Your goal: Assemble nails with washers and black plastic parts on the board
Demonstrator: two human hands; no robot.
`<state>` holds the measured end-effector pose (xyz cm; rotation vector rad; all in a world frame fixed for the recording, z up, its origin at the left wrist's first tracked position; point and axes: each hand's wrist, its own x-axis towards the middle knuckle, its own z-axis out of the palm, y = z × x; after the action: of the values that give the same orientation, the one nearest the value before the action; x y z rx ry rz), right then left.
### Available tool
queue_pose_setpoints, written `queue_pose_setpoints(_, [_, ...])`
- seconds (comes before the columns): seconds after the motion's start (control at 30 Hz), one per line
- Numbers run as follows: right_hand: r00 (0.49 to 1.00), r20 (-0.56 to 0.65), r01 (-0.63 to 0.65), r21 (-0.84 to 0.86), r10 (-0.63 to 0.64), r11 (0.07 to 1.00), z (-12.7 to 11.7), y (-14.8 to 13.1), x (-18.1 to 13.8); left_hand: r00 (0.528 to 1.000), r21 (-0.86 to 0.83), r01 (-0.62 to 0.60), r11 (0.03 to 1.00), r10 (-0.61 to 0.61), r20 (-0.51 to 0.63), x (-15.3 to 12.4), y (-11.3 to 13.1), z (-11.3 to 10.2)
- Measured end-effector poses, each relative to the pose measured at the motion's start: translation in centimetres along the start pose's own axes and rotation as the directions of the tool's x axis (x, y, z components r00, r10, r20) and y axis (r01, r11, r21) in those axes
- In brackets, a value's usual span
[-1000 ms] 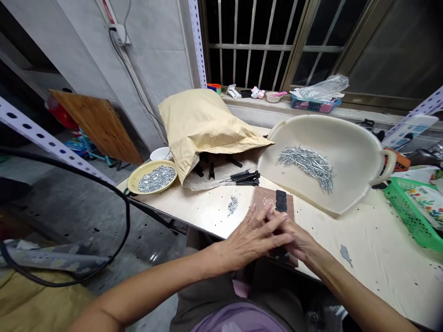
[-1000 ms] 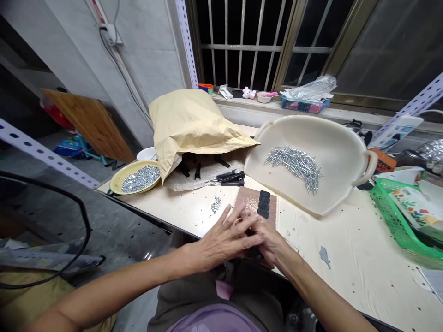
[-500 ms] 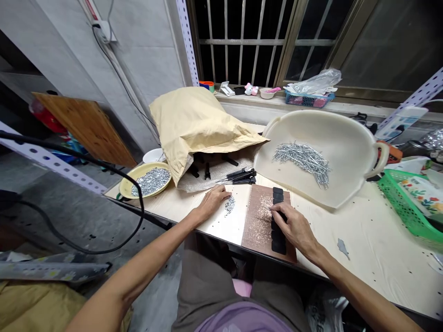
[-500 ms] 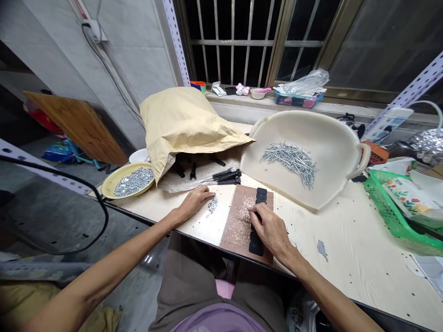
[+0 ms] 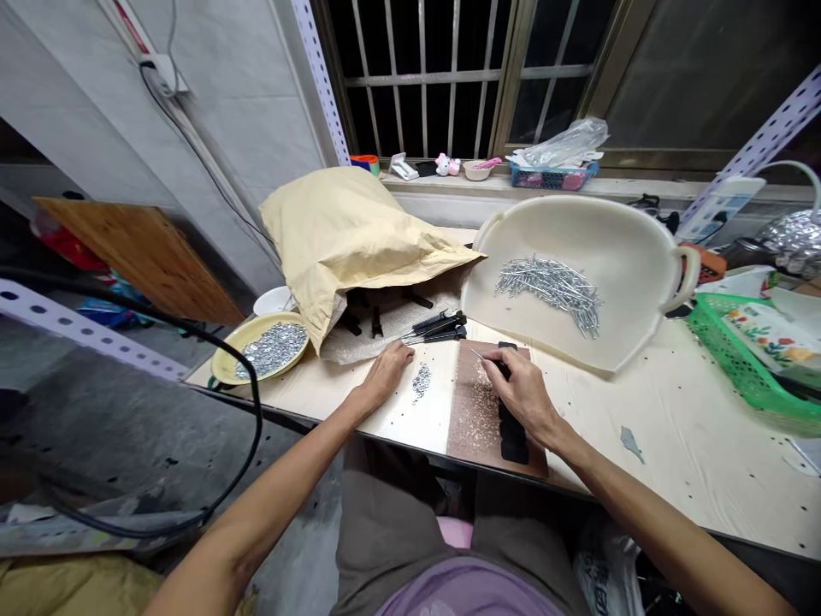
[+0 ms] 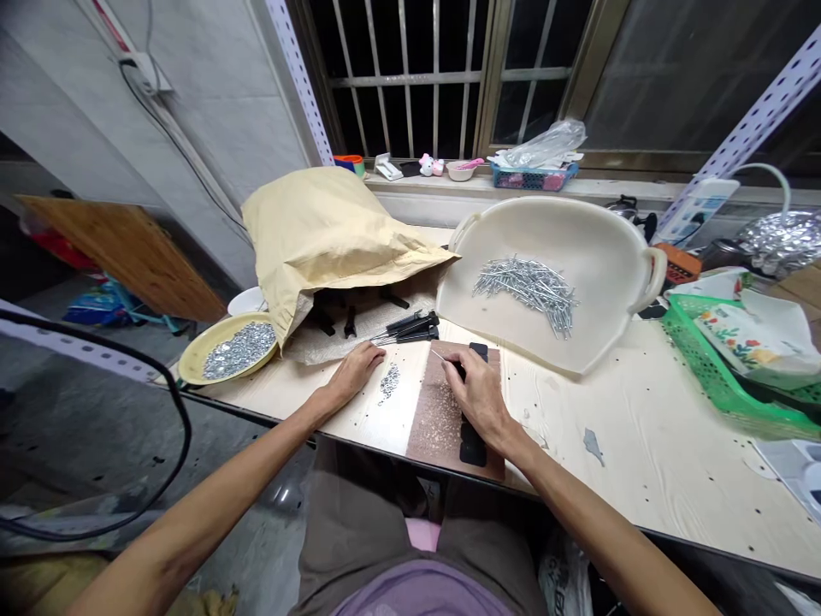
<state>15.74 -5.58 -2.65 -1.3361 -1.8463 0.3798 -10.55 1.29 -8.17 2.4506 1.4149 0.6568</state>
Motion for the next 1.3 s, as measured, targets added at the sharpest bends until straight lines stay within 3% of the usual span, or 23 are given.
queue_pose_setpoints(0.1, [0.998,0.017,-0.061,0.012,0.061,0.998,0.3,0.4,-0.2,0.999,-0.023,0.032,0.999,-0.032,0.007,0.1,-0.1,-0.1])
queue_pose_setpoints(0.23, [0.999,0.047,0.015,-0.063,-0.012,0.998,-0.3,0.7,-1.0,0.997,-0.031,0.067,0.997,-0.068,-0.022,0.3,0.1,-0.2])
queue_pose_setpoints(0.33, [0.999,0.036,0.044,-0.188,-0.038,0.981,-1.0,0.0,-1.4,0.969,-0.282,0.185,0.942,-0.222,-0.107,0.3,1.5,-0.5])
queue_pose_setpoints(0.4, [0.998,0.031,0.059,-0.240,-0.054,0.969,-1.2,-0.9,-1.3,0.916,-0.618,0.282,0.734,-0.397,-0.055,0.3,3.3,-0.8])
queue_pose_setpoints(0.47, [0.996,0.018,0.086,-0.256,-0.084,0.963,-1.2,-1.8,-1.2,0.873,-0.888,0.325,0.325,-0.465,0.149,0.1,5.6,-1.0])
queue_pose_setpoints(0.53, [0.993,0.008,0.113,-0.253,-0.114,0.961,-1.0,-2.5,-1.0,0.855,-0.952,0.303,-0.044,-0.429,0.292,-0.2,8.0,-1.2])
queue_pose_setpoints(0.6, [0.990,0.023,0.137,-0.259,-0.136,0.956,-0.8,-2.8,-0.8,0.848,-0.931,0.272,-0.243,-0.397,0.352,-0.4,9.9,-1.1])
queue_pose_setpoints(0.67, [0.989,0.041,0.149,-0.290,-0.143,0.945,-0.7,-2.9,-0.7,0.850,-0.915,0.244,-0.322,-0.383,0.362,-0.5,11.3,-1.0])
queue_pose_setpoints(0.87, [0.991,0.031,0.136,-0.361,-0.134,0.923,-1.1,-2.8,-0.7,0.858,-0.922,0.205,-0.328,-0.394,0.331,-0.1,13.1,-0.8])
queue_pose_setpoints(1.07, [0.993,0.035,0.117,-0.397,-0.113,0.910,-1.7,-3.2,-0.9,0.871,-0.961,0.187,-0.203,-0.418,0.258,0.0,13.8,-1.0])
queue_pose_setpoints(1.13, [0.994,0.030,0.109,-0.411,-0.106,0.905,-1.8,-3.3,-1.0,0.876,-0.986,0.152,-0.074,-0.451,0.169,0.0,14.0,-0.9])
queue_pose_setpoints(1.3, [0.996,0.011,0.086,-0.407,-0.089,0.909,-1.7,-3.2,-1.4,0.861,-0.916,0.050,0.399,-0.482,-0.163,-0.3,14.2,-0.1])
